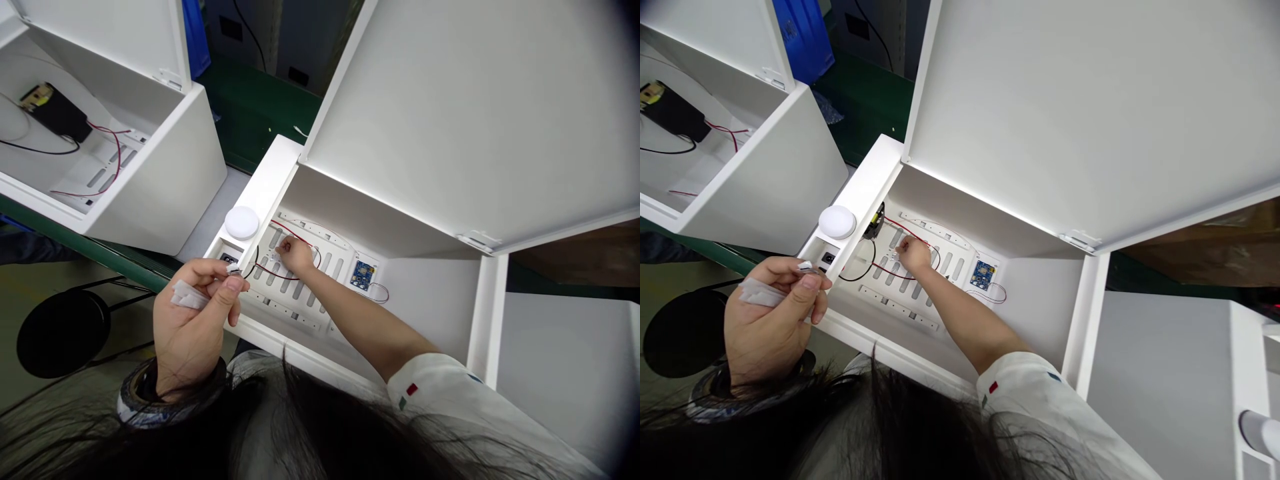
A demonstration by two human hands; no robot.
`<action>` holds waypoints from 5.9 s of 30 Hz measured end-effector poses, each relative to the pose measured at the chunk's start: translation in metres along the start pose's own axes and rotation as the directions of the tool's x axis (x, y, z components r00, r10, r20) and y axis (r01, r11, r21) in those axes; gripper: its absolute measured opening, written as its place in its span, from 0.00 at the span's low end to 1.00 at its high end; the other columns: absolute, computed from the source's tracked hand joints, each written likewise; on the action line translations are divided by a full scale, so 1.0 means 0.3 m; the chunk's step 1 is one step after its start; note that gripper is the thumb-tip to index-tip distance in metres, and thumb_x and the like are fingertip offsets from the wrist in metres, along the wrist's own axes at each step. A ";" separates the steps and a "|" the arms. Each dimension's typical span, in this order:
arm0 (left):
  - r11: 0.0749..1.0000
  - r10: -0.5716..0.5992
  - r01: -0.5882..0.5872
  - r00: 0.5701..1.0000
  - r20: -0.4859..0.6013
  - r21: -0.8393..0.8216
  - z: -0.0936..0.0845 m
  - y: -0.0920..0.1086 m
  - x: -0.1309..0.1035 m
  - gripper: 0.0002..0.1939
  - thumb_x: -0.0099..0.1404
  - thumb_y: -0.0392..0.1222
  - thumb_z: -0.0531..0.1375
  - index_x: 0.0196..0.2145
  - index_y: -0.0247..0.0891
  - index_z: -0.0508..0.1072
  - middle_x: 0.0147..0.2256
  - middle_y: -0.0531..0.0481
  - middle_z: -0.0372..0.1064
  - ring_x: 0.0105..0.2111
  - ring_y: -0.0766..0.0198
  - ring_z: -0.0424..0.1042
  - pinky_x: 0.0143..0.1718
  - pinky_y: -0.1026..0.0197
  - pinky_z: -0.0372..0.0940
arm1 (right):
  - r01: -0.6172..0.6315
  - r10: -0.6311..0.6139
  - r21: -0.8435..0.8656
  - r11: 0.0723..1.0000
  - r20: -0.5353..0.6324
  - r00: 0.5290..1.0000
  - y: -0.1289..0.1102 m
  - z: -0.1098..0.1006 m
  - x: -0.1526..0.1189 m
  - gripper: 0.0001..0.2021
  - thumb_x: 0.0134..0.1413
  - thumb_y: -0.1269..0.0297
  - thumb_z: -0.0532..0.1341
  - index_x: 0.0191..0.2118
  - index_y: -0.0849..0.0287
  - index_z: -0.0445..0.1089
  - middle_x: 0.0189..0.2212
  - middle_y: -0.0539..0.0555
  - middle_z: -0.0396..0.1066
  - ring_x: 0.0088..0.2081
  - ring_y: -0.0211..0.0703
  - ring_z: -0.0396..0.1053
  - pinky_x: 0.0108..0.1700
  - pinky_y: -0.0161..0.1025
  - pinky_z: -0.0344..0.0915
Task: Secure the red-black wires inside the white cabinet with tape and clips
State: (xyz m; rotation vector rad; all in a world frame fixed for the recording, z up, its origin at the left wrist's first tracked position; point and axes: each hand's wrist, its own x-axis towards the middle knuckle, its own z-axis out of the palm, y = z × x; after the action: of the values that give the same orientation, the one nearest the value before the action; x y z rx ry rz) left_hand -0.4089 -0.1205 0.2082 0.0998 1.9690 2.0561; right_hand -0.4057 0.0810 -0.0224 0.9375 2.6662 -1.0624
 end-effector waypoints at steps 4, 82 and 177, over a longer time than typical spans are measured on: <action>1.000 -0.003 0.003 1.000 -0.007 -0.019 -0.003 -0.004 0.000 0.07 0.59 0.37 0.65 0.33 0.37 0.70 0.27 0.51 0.72 0.18 0.71 0.65 0.16 0.68 0.57 | 0.345 -0.345 -0.067 0.936 0.022 0.939 0.007 -0.005 -0.040 0.07 0.55 0.62 0.61 0.37 0.58 0.74 0.38 0.54 0.72 0.39 0.42 0.67 0.39 0.36 0.60; 0.999 -0.011 0.012 1.000 0.026 -0.044 -0.001 0.003 0.010 0.06 0.59 0.38 0.65 0.32 0.37 0.70 0.25 0.53 0.71 0.15 0.73 0.62 0.15 0.69 0.57 | 0.716 -0.635 -0.271 0.644 0.332 0.697 -0.023 -0.030 0.007 0.14 0.57 0.70 0.55 0.27 0.63 0.76 0.29 0.59 0.71 0.39 0.47 0.63 0.46 0.40 0.58; 0.997 0.000 0.003 0.999 0.042 -0.074 -0.004 0.003 0.010 0.05 0.59 0.37 0.64 0.32 0.38 0.70 0.25 0.53 0.72 0.16 0.73 0.62 0.15 0.68 0.57 | 0.784 -0.775 -0.096 0.614 0.115 0.621 0.068 0.002 -0.013 0.13 0.54 0.73 0.57 0.43 0.62 0.75 0.38 0.60 0.71 0.44 0.48 0.64 0.47 0.46 0.66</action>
State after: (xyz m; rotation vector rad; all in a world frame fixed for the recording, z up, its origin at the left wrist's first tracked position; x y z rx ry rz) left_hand -0.4123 -0.1208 0.2086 0.1250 1.8649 2.1060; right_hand -0.3907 0.0902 -0.0334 -0.3875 3.0744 -0.9448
